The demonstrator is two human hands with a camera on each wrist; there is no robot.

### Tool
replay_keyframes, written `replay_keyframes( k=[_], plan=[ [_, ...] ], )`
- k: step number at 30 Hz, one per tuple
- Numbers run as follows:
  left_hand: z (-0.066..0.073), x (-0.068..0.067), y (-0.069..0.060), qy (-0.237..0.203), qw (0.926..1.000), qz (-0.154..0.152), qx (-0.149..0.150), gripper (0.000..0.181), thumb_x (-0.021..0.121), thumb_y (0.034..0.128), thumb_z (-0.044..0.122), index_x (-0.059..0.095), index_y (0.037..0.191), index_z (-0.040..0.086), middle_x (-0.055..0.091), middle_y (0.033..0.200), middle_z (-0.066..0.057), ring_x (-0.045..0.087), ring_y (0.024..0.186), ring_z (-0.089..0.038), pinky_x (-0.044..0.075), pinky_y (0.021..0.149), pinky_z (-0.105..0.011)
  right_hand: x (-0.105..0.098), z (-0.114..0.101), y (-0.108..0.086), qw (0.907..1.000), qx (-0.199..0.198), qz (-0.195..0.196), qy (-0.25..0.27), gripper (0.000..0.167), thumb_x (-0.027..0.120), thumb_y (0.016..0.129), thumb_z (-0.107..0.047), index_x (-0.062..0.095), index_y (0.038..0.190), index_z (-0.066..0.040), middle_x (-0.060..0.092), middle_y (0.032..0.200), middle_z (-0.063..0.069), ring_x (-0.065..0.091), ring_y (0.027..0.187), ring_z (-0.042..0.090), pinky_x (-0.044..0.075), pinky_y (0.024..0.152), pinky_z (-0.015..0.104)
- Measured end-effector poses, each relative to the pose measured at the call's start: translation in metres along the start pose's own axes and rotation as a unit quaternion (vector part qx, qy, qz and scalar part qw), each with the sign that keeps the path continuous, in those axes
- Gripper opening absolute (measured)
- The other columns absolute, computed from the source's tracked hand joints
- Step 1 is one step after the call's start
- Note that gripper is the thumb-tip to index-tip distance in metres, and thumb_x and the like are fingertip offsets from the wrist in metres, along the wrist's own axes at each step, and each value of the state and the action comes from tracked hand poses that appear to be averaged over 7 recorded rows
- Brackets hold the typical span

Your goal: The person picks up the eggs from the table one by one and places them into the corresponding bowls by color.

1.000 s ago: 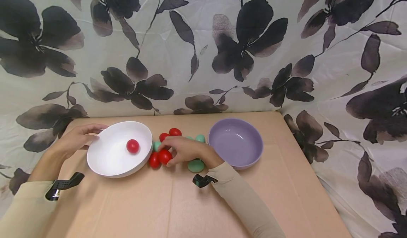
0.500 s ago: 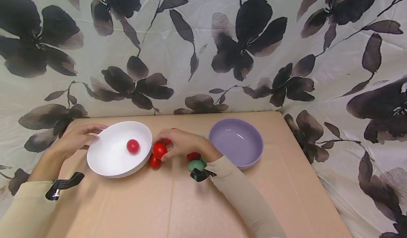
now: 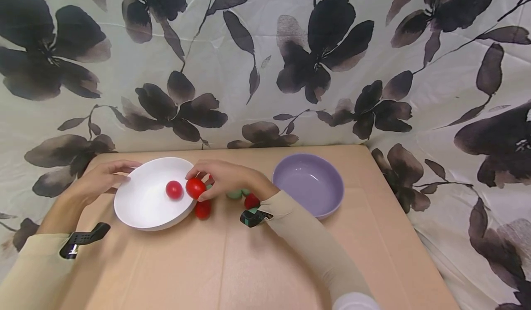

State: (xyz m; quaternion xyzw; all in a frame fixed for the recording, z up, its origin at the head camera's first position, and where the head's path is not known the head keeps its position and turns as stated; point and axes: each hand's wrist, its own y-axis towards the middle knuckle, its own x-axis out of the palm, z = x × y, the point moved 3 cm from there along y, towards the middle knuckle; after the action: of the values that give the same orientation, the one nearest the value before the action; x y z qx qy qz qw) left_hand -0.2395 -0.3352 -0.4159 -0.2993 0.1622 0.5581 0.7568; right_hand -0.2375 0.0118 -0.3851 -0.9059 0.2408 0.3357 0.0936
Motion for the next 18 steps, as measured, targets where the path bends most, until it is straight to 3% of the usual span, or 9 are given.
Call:
replay_keyframes(
  k=[3, 12, 18],
  plan=[
    [0.0, 0.0, -0.002, 0.0, 1.0, 0.001, -0.003, 0.049, 0.047, 0.1004, 0.002, 0.045, 0.149, 0.002, 0.045, 0.147, -0.03, 0.06, 0.114, -0.039, 0.059, 0.081, -0.041, 0.0, -0.001, 0.008, 0.9999, 0.007, -0.012, 0.005, 0.062, 0.086, 0.081, -0.018, 0.059, 0.137, -0.016, 0.056, 0.13, -0.008, 0.051, 0.12, 0.007, 0.055, 0.091, 0.021],
    [-0.002, -0.005, 0.008, -0.002, 1.0, -0.004, 0.0, 0.048, 0.047, 0.1008, 0.003, 0.046, 0.149, 0.002, 0.045, 0.146, -0.03, 0.061, 0.114, -0.039, 0.059, 0.083, -0.043, -0.003, -0.004, 0.04, 0.999, -0.014, -0.042, -0.004, 0.06, 0.084, 0.083, -0.019, 0.06, 0.137, -0.011, 0.055, 0.13, -0.007, 0.053, 0.117, 0.004, 0.055, 0.097, 0.031],
    [-0.002, -0.009, 0.013, -0.002, 1.0, -0.007, 0.005, 0.048, 0.047, 0.1005, 0.002, 0.046, 0.149, 0.002, 0.046, 0.145, -0.03, 0.062, 0.112, -0.037, 0.059, 0.081, -0.042, -0.003, -0.008, 0.061, 0.9975, -0.004, -0.068, -0.016, 0.057, 0.084, 0.082, -0.016, 0.06, 0.134, -0.012, 0.055, 0.128, -0.005, 0.054, 0.114, 0.005, 0.054, 0.097, 0.027]
  ],
)
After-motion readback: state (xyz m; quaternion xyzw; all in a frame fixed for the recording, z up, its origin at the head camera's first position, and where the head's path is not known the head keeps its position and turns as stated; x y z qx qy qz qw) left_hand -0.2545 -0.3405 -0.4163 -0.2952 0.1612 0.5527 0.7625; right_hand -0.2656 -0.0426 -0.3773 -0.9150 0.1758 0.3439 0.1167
